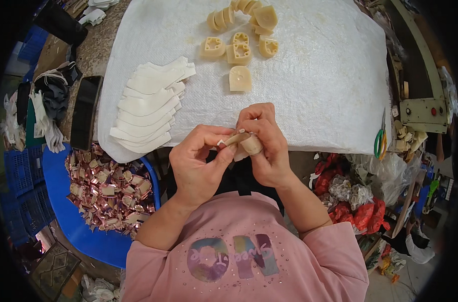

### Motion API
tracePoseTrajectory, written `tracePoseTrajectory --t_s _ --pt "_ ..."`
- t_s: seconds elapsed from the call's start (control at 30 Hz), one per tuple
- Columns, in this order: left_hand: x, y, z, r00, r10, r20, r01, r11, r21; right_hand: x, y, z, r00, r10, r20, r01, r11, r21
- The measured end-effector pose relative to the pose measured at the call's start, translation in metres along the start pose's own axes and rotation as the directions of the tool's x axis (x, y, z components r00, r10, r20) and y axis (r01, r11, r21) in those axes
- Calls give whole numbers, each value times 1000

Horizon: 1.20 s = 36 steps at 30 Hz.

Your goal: Manually wrapping plastic shoe heel blocks with decorative pink material at a workstation.

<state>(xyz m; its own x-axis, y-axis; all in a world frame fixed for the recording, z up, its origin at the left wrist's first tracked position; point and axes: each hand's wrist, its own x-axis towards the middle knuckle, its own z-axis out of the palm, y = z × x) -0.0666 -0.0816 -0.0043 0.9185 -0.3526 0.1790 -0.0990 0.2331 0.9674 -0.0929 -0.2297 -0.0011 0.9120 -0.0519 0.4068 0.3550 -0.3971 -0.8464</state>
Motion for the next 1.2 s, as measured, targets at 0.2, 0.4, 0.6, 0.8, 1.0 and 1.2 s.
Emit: tracePoseTrajectory --t_s 0.2,0.4,0.6,0.8,1.0,1.2 --pt "4 1 1 994 -100 -33 96 990 -105 -1 2 1 983 179 36 -182 942 284" --pt "9 10 3 972 227 51 -225 857 465 -1 2 -5 998 -57 -13 56 996 -71" --pt "13 5 -12 930 335 149 -366 831 419 1 9 -22 951 250 183 -309 793 525" --pt "10 3 -10 826 474 304 -563 700 439 8 4 -36 859 363 361 -501 743 444" --pt "5 6 -17 915 -202 349 211 977 14 2 -1 -26 984 123 132 -154 954 259" --pt "3 0 3 888 -340 309 422 869 -258 -7 5 -9 988 25 151 -67 958 281"
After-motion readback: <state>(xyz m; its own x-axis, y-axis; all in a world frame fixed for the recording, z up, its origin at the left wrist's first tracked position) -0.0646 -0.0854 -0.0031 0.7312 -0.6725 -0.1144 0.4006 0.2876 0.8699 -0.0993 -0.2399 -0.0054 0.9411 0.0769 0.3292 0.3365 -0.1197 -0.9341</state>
